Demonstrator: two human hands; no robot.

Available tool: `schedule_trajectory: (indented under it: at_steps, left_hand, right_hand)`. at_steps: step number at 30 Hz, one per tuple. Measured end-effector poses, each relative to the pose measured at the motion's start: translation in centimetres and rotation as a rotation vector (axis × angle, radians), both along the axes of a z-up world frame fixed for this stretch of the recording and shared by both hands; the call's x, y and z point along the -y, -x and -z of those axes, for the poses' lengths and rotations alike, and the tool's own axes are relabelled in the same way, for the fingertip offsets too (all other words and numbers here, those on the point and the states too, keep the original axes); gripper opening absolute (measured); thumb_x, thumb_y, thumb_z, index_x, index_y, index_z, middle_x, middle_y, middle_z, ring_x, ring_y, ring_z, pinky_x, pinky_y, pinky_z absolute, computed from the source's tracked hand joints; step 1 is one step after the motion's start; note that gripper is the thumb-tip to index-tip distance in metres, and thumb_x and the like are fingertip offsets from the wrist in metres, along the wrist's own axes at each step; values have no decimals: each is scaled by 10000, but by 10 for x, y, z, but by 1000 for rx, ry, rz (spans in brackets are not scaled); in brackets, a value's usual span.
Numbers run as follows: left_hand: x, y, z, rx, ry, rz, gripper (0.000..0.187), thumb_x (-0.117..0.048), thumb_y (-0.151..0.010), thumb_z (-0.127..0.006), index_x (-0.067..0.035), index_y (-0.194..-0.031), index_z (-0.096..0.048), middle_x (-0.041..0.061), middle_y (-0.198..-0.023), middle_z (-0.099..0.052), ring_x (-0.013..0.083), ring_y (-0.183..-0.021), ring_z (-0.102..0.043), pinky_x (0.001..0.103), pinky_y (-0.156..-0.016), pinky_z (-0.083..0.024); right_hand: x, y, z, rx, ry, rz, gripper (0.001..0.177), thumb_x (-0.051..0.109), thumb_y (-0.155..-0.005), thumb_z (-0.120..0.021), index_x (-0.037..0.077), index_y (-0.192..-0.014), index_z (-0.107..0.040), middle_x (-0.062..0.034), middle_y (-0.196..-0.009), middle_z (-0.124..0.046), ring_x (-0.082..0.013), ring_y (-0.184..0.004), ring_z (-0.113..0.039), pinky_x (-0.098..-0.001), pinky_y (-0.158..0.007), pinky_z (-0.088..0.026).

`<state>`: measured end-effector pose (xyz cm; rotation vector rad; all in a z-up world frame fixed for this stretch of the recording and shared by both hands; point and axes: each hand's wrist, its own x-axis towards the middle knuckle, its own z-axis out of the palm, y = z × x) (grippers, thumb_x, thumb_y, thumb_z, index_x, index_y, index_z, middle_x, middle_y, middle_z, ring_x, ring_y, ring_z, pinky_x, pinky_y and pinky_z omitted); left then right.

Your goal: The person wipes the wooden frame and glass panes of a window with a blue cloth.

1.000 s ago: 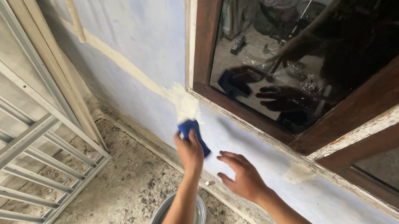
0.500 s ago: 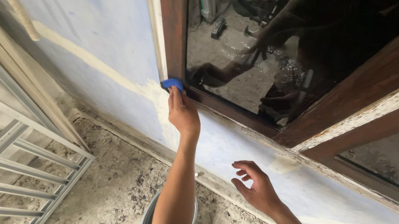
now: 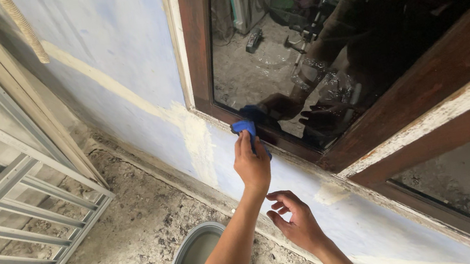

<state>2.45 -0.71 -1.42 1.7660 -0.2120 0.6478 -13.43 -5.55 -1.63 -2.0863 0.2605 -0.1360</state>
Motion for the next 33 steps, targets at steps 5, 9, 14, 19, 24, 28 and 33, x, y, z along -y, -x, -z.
schedule_trajectory:
  at_steps: [5,9,14,19,24,28,33]
  left_hand:
    - [16,33,7,20,2,82,298,-131,-987,-653,-5,-1257,-648,234,-1230,-685,406,-1020,-722,421,-815,-628]
    - [29,62,9,15,-39,176,314,-125,-973,-659,-22,-1269,-641,229,-1230,-661,413,-990,-719,418,-727,-627]
    - [47,94,4,-6,-46,231,310,-108,-948,-675,-49,-1251,-652,203,-1213,-645,385,-913,-729,418,-675,-619]
    - [63,118,2,27,-55,252,285,-117,-950,-686,-53,-1226,-653,196,-1186,-630,363,-903,-735,405,-642,-611]
    - [70,138,0,35,-29,354,286,-109,-949,-689,-8,-1214,-652,201,-1148,-665,349,-884,-730,400,-672,-600]
    - [41,142,-14,-275,51,615,285,-123,-956,-649,-9,-1216,-656,151,-1001,-728,245,-835,-730,342,-735,-586]
    - [25,166,-38,-791,490,1033,188,-132,-967,-616,-24,-1113,-664,25,-928,-713,97,-841,-636,259,-768,-525]
  right_hand:
    - [25,15,12,-41,-114,129,342,116,-882,-713,91,-1221,-667,-67,-1055,-740,-147,-881,-719,-258,-644,-650]
    - [55,37,15,66,-87,314,286,106,-912,-694,64,-1194,-672,-54,-961,-742,-119,-827,-702,-252,-584,-560]
    - [81,66,18,215,-112,391,253,87,-937,-685,27,-1183,-677,-61,-958,-731,-87,-836,-667,-239,-687,-544]
    - [95,86,32,255,-164,397,252,72,-941,-671,19,-1187,-666,-62,-1015,-732,-89,-838,-663,-245,-706,-540]
    - [106,93,30,274,-180,409,250,75,-944,-657,20,-1188,-655,-81,-1066,-723,-107,-857,-665,-261,-725,-543]
    - [109,96,-5,246,-154,501,391,138,-913,-718,40,-1274,-606,-121,-1065,-684,-139,-860,-635,-289,-703,-536]
    - [104,100,-39,169,-487,281,680,244,-809,-736,145,-1413,-439,-25,-1292,-649,-121,-1051,-660,-309,-838,-618]
